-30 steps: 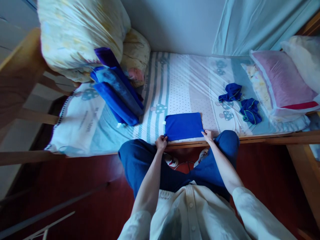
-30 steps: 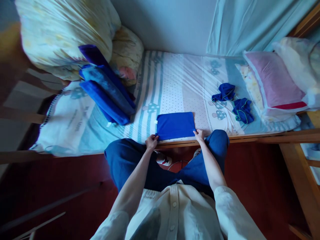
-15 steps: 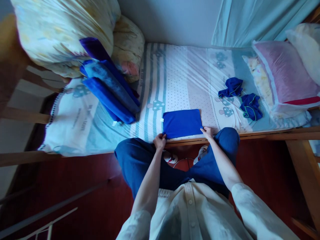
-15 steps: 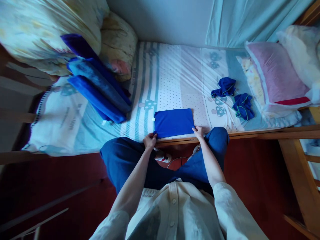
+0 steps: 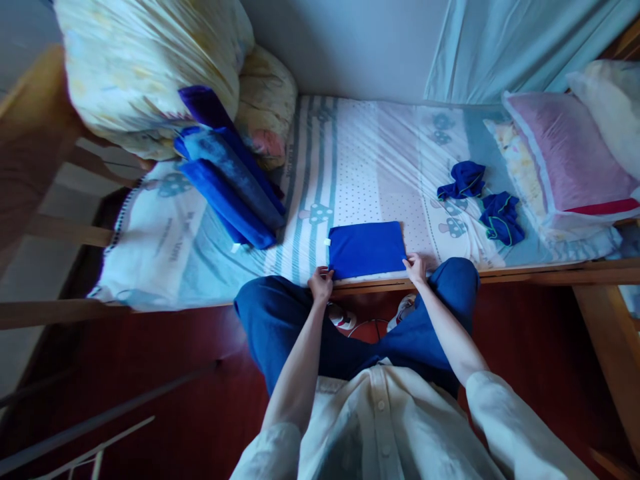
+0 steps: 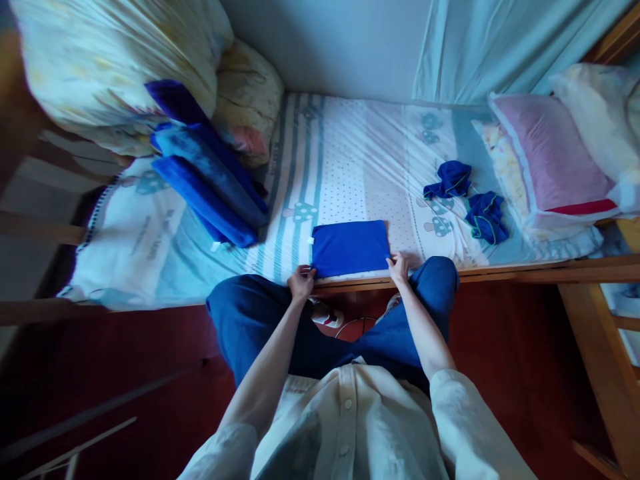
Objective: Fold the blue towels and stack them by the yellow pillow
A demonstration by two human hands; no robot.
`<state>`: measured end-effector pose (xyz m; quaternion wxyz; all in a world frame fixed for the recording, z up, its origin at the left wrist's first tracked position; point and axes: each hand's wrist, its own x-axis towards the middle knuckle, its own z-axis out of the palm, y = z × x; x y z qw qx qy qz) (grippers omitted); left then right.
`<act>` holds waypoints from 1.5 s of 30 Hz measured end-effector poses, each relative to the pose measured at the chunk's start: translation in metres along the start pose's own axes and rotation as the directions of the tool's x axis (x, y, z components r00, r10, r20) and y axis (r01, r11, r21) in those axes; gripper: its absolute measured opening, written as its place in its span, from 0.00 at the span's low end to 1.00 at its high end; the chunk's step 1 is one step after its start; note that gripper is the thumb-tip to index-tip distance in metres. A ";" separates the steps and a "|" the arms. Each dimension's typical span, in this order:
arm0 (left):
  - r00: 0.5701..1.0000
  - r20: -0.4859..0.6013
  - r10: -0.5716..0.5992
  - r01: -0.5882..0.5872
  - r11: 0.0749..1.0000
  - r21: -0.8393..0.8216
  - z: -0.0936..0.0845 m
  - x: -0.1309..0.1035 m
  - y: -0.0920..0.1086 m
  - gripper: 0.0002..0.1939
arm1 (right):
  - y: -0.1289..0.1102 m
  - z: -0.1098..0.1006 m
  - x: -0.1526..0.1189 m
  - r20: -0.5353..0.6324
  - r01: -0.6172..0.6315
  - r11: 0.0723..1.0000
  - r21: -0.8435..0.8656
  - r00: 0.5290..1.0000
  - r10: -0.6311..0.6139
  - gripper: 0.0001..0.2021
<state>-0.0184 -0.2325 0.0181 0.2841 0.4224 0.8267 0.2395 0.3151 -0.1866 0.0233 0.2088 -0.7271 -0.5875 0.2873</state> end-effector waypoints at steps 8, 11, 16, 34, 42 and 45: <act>0.807 0.215 0.551 -0.587 0.788 0.184 -0.005 -0.021 0.013 0.24 | -0.032 -0.018 -0.033 0.169 0.415 0.852 -0.318 0.910 -0.379 0.21; 0.783 0.303 0.543 -0.615 0.749 0.246 0.004 -0.026 0.010 0.30 | -0.034 -0.014 -0.040 0.303 0.478 0.789 -0.386 0.873 -0.381 0.24; 0.793 0.351 0.497 -0.604 0.718 0.346 0.015 -0.018 0.002 0.34 | -0.032 -0.004 -0.035 0.384 0.494 0.722 -0.484 0.861 -0.333 0.29; 0.657 0.586 0.474 -0.750 0.492 0.443 -0.002 -0.009 0.004 0.27 | -0.037 -0.025 -0.026 0.544 0.549 0.646 -0.530 0.805 -0.238 0.27; 0.737 0.542 0.404 -0.621 0.721 0.307 -0.018 -0.005 0.000 0.32 | -0.025 -0.031 -0.018 0.457 0.324 0.880 -0.348 0.878 -0.143 0.25; 0.814 0.441 0.377 -0.493 0.850 0.184 -0.021 0.002 0.002 0.30 | -0.017 -0.030 -0.007 0.388 0.224 0.962 -0.154 0.910 -0.150 0.21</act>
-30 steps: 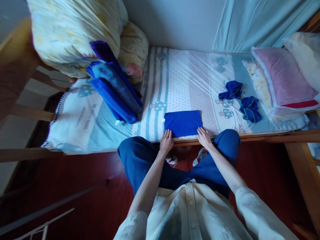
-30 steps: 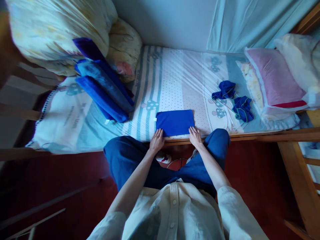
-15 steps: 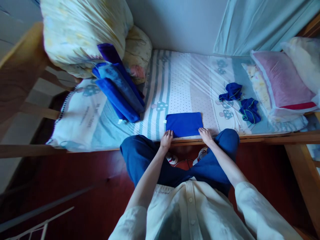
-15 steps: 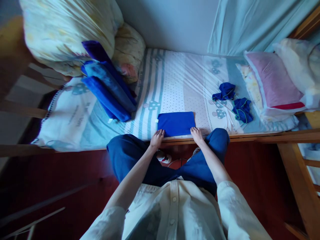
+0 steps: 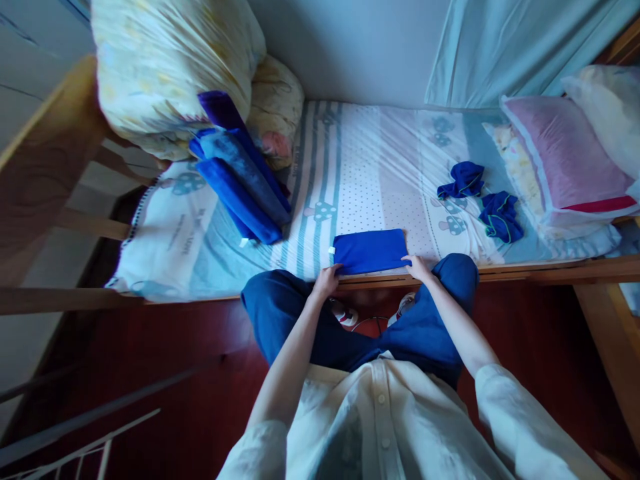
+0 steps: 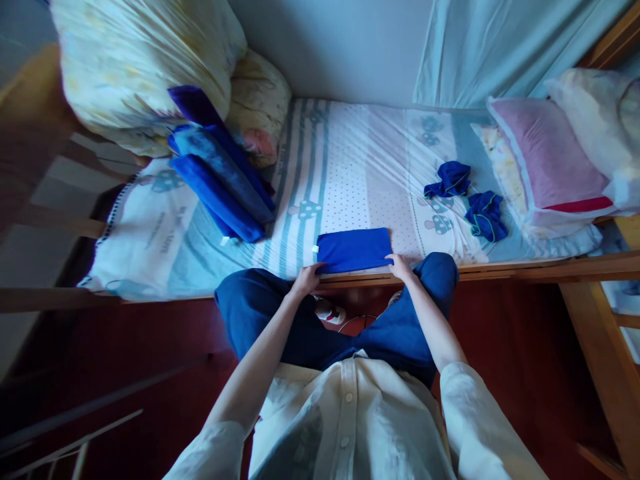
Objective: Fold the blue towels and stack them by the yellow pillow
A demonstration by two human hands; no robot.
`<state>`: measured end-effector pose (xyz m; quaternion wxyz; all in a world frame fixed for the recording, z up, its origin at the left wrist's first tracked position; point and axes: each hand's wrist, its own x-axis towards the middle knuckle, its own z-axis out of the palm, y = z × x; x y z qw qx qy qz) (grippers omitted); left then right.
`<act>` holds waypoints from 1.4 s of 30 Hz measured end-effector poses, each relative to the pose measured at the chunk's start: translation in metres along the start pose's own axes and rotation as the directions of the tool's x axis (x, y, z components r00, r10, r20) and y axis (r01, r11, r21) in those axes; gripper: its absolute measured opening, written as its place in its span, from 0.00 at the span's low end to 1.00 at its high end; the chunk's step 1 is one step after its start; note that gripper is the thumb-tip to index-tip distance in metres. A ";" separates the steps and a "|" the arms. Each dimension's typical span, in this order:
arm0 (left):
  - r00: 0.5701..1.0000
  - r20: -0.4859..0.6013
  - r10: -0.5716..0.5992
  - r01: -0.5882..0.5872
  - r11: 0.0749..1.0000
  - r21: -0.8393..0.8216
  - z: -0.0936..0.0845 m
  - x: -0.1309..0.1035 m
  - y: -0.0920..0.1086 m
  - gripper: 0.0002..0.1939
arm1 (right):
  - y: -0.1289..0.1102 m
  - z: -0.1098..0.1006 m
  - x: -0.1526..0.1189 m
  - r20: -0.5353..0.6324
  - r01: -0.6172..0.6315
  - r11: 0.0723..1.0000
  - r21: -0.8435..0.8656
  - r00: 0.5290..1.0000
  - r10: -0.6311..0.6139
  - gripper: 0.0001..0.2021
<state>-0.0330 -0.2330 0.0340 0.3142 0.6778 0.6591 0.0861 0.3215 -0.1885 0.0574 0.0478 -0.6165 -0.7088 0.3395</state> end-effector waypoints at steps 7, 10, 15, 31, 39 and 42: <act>0.936 -0.125 -0.329 0.274 0.904 -0.329 -0.002 0.014 0.003 0.21 | 0.017 0.015 0.023 -0.195 -0.009 0.900 0.435 0.975 0.104 0.15; 0.905 -0.152 -0.398 0.313 0.863 -0.396 0.001 0.019 0.002 0.19 | 0.022 0.022 0.030 -0.230 -0.006 0.833 0.554 0.960 0.160 0.16; 0.872 -0.173 -0.458 0.355 0.835 -0.422 0.004 0.025 -0.002 0.18 | 0.026 0.029 0.038 -0.284 -0.007 0.799 0.602 0.933 0.221 0.22; 0.830 -0.152 -0.536 0.473 0.822 -0.316 0.011 0.025 -0.012 0.14 | 0.032 0.035 0.042 -0.277 -0.092 0.891 0.445 0.932 0.235 0.24; 0.846 -0.152 -0.512 0.452 0.838 -0.306 0.009 0.023 -0.007 0.14 | 0.032 0.036 0.041 -0.273 -0.109 0.894 0.434 0.930 0.246 0.21; 0.855 -0.136 -0.500 0.446 0.844 -0.297 0.004 0.020 0.000 0.15 | 0.027 0.034 0.037 -0.288 -0.133 0.915 0.381 0.923 0.254 0.19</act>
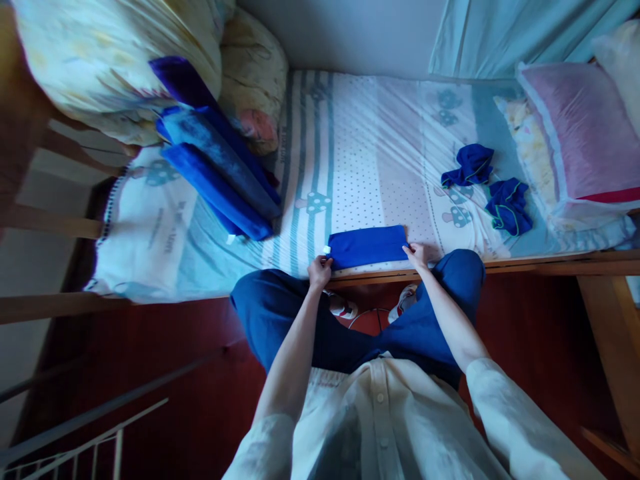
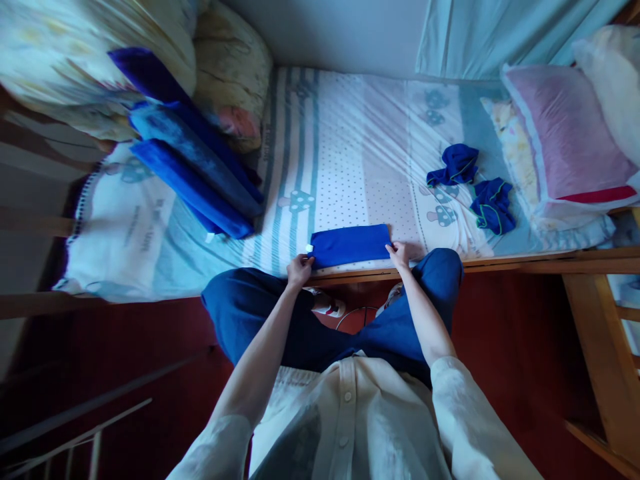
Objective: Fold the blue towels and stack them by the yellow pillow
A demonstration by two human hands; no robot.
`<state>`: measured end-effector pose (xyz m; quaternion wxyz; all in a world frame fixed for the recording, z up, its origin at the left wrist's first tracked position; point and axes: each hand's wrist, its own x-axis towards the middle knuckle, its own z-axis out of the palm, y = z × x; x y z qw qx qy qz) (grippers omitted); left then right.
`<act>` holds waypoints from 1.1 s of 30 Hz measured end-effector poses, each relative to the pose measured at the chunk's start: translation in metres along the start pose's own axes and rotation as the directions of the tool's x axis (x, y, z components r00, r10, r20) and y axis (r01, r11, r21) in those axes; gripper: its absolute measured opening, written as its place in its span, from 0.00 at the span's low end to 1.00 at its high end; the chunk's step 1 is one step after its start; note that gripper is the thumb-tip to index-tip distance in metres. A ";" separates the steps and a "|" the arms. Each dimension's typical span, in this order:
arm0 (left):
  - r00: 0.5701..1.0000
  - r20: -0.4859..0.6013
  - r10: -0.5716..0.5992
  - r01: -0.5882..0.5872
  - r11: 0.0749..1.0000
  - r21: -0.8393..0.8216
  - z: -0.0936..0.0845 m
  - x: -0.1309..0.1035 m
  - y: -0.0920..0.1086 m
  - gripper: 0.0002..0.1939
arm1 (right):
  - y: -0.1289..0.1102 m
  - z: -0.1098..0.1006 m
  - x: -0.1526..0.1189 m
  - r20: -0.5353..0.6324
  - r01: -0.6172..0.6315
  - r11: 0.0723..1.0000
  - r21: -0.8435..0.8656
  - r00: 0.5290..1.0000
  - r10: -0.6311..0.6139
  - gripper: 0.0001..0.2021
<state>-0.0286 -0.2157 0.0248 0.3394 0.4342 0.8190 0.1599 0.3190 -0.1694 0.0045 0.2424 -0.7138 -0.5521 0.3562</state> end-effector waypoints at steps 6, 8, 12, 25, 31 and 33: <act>0.922 -0.066 0.381 -0.367 0.916 0.162 -0.005 -0.020 0.010 0.21 | -0.031 -0.008 -0.025 -0.047 0.235 0.935 -0.267 0.966 -0.256 0.17; 0.852 0.033 0.522 -0.516 0.829 0.217 -0.002 -0.028 0.014 0.24 | -0.041 -0.007 -0.035 0.057 0.341 0.872 -0.352 0.938 -0.343 0.18; 0.780 0.211 0.589 -0.626 0.724 0.290 0.012 -0.037 0.013 0.30 | -0.047 0.001 -0.048 0.302 0.488 0.747 -0.451 0.871 -0.387 0.24; 0.776 0.274 0.568 -0.628 0.656 0.418 0.027 -0.011 0.002 0.32 | -0.044 0.002 -0.032 0.384 0.489 0.600 -0.633 0.871 -0.305 0.31; 0.740 0.357 0.570 -0.673 0.611 0.417 0.020 -0.017 -0.007 0.36 | -0.042 -0.004 -0.052 0.430 0.514 0.564 -0.646 0.856 -0.287 0.28; 0.741 0.363 0.564 -0.671 0.607 0.427 0.020 -0.022 -0.007 0.35 | -0.040 -0.004 -0.060 0.430 0.510 0.557 -0.656 0.858 -0.279 0.27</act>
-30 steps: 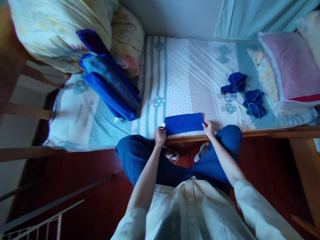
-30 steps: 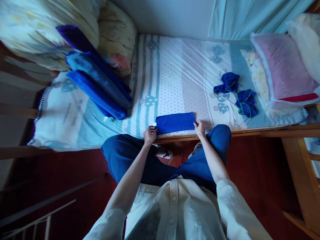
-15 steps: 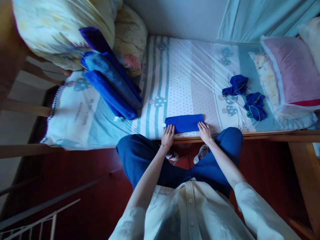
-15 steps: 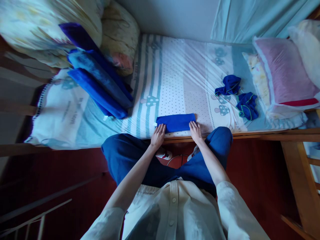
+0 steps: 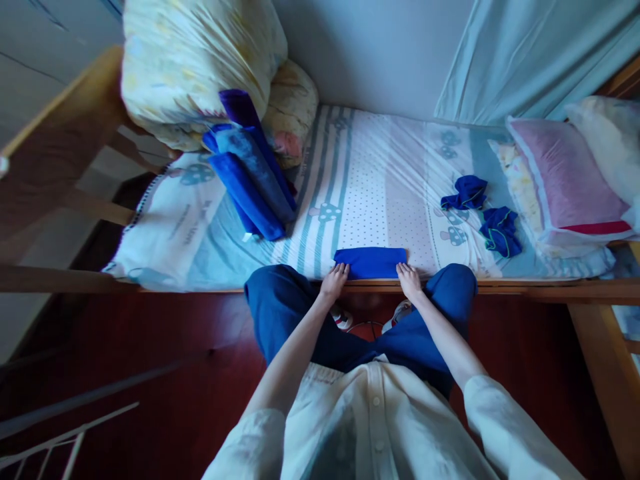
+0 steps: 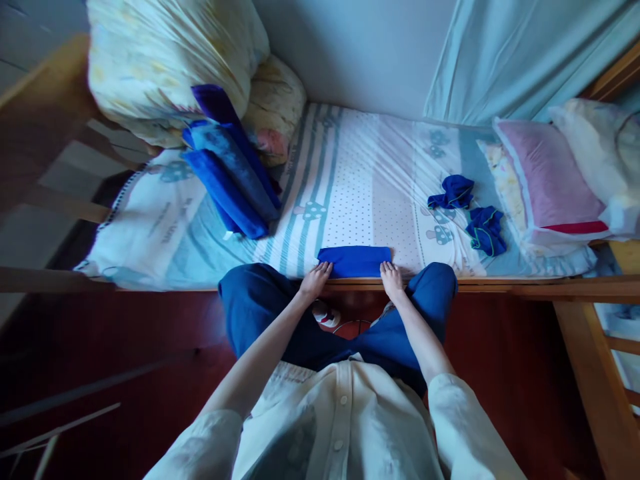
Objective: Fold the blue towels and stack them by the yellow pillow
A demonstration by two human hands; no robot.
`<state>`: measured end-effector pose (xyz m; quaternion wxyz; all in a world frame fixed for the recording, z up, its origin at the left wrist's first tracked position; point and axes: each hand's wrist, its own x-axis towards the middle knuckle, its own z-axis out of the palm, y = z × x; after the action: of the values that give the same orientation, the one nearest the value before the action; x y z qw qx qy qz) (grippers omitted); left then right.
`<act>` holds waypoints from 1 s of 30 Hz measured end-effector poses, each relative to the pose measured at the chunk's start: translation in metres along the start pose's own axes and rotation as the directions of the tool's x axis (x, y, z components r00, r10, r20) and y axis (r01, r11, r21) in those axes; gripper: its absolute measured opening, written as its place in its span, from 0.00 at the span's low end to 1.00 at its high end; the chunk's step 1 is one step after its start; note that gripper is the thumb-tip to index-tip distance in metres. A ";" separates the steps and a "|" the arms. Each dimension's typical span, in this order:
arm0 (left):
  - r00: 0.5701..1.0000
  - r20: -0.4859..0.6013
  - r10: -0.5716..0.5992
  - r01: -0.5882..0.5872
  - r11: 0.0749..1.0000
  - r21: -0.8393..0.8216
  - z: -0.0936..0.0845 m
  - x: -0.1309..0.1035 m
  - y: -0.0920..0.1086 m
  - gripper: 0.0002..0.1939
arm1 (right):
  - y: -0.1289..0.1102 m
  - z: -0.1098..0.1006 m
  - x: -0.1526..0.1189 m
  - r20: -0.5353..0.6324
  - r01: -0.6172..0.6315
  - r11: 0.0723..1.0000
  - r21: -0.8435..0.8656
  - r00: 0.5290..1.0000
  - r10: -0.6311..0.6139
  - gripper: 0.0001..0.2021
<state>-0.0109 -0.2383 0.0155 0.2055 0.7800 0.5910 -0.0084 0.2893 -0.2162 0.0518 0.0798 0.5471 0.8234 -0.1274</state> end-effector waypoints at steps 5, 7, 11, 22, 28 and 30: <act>1.000 0.009 -0.011 0.011 1.000 0.001 -0.003 -0.007 0.010 0.33 | -0.007 0.003 -0.011 -0.006 -0.046 0.999 -0.006 0.999 0.046 0.29; 1.000 0.021 -0.014 0.014 1.000 -0.012 -0.006 -0.008 0.010 0.33 | -0.007 0.001 -0.012 0.007 -0.047 0.999 0.008 0.999 0.047 0.29; 0.999 0.020 -0.029 0.031 0.993 -0.110 -0.012 -0.010 0.002 0.36 | 0.002 -0.005 -0.011 0.013 -0.044 0.996 0.082 0.999 0.043 0.32; 0.930 -0.054 -0.362 0.275 0.789 -0.549 -0.023 -0.002 -0.015 0.27 | 0.040 -0.011 0.013 0.040 -0.166 0.821 0.547 0.984 0.172 0.20; 0.819 -0.041 -0.572 0.381 0.596 -0.706 -0.025 0.010 -0.018 0.22 | 0.052 0.008 0.033 -0.094 -0.102 0.607 0.788 0.955 0.282 0.20; 0.787 -0.034 -0.616 0.402 0.555 -0.728 -0.024 0.015 -0.018 0.21 | 0.056 0.014 0.039 -0.105 -0.111 0.553 0.825 0.933 0.344 0.21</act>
<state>-0.0291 -0.2129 0.0281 0.3797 0.4309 0.7750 0.2638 0.3255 -0.1652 0.0208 -0.2679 0.6372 0.5989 -0.4044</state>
